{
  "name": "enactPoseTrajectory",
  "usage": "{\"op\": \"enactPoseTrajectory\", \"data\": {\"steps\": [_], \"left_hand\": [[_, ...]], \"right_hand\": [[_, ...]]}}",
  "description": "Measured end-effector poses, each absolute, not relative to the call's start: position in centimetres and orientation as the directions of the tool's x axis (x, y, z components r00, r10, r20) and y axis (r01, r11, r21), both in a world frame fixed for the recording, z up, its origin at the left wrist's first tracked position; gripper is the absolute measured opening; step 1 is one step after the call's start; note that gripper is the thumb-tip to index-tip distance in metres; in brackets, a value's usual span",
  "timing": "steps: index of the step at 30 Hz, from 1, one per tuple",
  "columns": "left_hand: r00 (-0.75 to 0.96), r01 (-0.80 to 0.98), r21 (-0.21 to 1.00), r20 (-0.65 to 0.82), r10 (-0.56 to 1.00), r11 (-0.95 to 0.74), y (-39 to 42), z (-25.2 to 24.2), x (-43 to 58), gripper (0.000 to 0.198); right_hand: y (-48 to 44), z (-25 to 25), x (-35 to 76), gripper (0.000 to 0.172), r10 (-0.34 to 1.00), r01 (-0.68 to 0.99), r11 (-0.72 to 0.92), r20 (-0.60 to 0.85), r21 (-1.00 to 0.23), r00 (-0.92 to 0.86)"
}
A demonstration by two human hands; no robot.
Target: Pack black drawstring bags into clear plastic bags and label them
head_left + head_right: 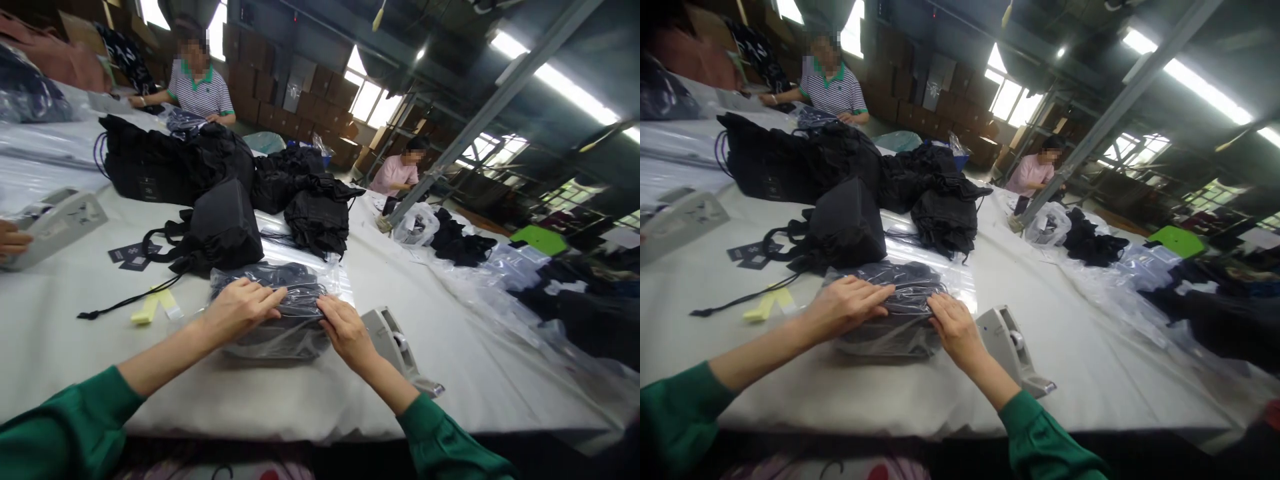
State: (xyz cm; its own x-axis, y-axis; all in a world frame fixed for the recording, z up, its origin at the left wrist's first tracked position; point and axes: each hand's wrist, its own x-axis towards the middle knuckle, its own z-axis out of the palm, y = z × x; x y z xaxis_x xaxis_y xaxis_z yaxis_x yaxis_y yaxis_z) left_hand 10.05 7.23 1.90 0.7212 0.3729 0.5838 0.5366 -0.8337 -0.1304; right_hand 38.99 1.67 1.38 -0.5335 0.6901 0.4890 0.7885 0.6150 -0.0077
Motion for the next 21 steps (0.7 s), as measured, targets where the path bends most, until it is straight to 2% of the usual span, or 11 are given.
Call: {"op": "enactPoseTrajectory", "data": {"steps": [2,4,6,9,11,13,15,17,21], "left_hand": [[0.721,0.558,-0.081,0.541,0.433,-0.826,7.7,2.1,8.0,0.027],[0.705,0.530,0.018,0.545,0.453,-0.848,7.9,1.6,5.8,0.025],[0.660,0.491,0.183,0.560,0.500,-0.852,8.0,0.7,3.8,0.031],[0.547,0.458,0.457,0.531,0.647,-0.762,7.8,-0.7,2.2,0.038],[0.471,0.435,0.580,0.505,0.723,-0.689,7.5,-1.3,2.1,0.038],[0.425,0.401,0.652,0.490,0.761,-0.643,7.1,-1.7,2.3,0.032],[0.411,0.374,0.680,0.488,0.770,-0.631,6.8,-1.8,2.6,0.024],[0.403,0.372,0.657,0.521,0.752,-0.655,6.5,-1.9,2.7,0.016],[0.435,0.389,0.507,0.635,0.638,-0.770,6.2,-1.9,2.5,0.007]], "right_hand": [[2.0,0.8,39.4,0.042,0.683,0.784,0.621,0.498,-0.010,-0.534],[1.9,0.7,39.7,0.043,0.676,0.778,0.629,0.496,-0.003,-0.544],[1.8,0.8,39.9,0.043,0.675,0.777,0.630,0.493,0.002,-0.549],[1.7,0.9,40.0,0.044,0.686,0.786,0.618,0.474,0.021,-0.552],[1.7,1.2,40.0,0.044,0.697,0.793,0.608,0.449,0.043,-0.559],[1.4,1.7,39.6,0.044,0.701,0.802,0.591,0.440,0.083,-0.561],[0.8,2.5,38.6,0.044,0.677,0.811,0.569,0.481,0.139,-0.557],[-0.1,3.3,36.9,0.042,0.614,0.788,0.589,0.534,0.181,-0.581],[-1.1,4.0,32.8,0.032,0.548,0.718,0.678,0.544,0.156,-0.636]]}}
